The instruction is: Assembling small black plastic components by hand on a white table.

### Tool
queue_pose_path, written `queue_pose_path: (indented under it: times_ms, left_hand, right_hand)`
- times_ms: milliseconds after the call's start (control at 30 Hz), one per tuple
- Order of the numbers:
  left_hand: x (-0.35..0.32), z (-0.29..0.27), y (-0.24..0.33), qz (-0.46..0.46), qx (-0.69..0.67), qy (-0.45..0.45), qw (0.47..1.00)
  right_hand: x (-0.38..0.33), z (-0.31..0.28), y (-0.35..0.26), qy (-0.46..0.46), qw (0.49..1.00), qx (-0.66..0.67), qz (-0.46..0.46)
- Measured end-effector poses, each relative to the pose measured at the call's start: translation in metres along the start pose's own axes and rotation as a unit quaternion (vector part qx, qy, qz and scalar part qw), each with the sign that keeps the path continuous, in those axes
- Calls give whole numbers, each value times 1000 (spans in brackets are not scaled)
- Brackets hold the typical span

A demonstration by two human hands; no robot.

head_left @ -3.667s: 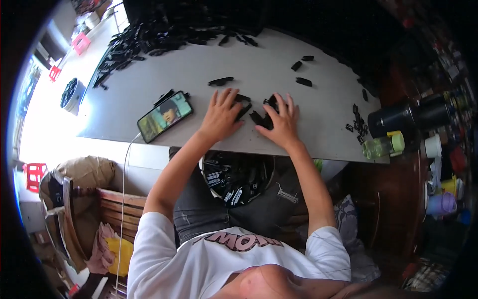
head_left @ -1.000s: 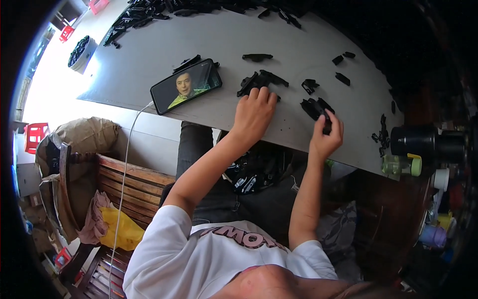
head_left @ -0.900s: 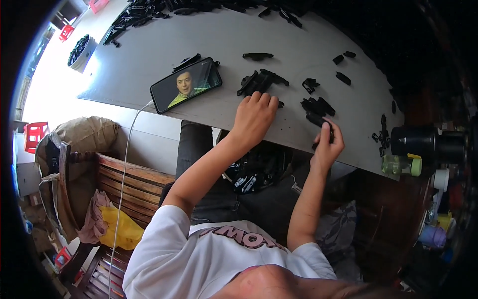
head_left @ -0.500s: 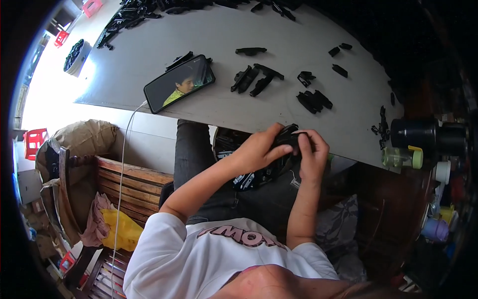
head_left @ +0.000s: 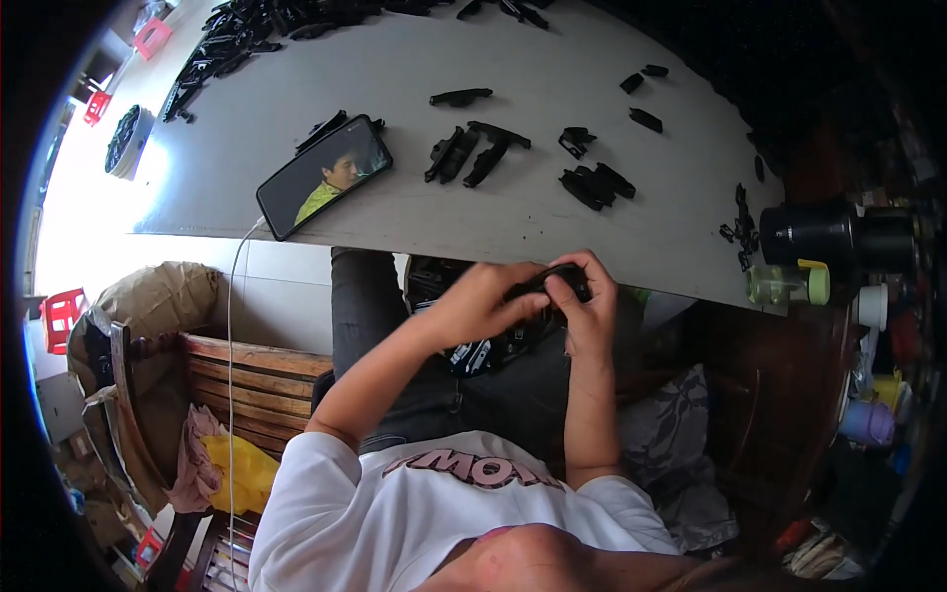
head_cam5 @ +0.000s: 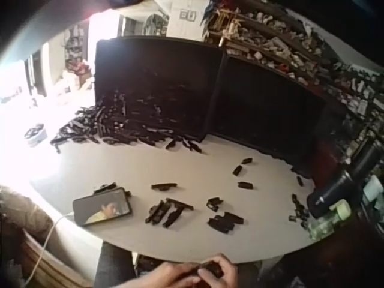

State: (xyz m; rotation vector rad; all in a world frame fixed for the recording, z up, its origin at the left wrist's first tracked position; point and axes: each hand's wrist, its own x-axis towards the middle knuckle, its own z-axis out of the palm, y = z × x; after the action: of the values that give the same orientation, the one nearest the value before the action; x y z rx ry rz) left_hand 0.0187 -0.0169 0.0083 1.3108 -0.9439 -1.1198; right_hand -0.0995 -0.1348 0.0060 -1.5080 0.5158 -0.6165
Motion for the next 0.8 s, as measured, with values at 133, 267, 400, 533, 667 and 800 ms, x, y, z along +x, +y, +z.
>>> queue_pose_path:
  times_ms: [133,267,400,533,667,800]
  left_hand:
    - [26,-45,12,206,542,269,769]
    - [46,-72,9,187,698,263,639]
    - [61,-64,-1,168,708,180,662]
    - [62,-58,0,167,690,158,687]
    - [53,-47,13,187,521,202,808]
    - [41,-30,12,129,373,178,901]
  right_hand:
    - [24,-31,1,87,993,75,-10]
    - [56,-28,-17,48,893,-440,-76]
    - [73,-19,-9,33,710,-701,-54]
    - [72,-19,-1,34,694,-718,-45]
    - [56,-20,-19,6,774,-624,-107]
    - [43,-21,-36,-197,883,-422,-65]
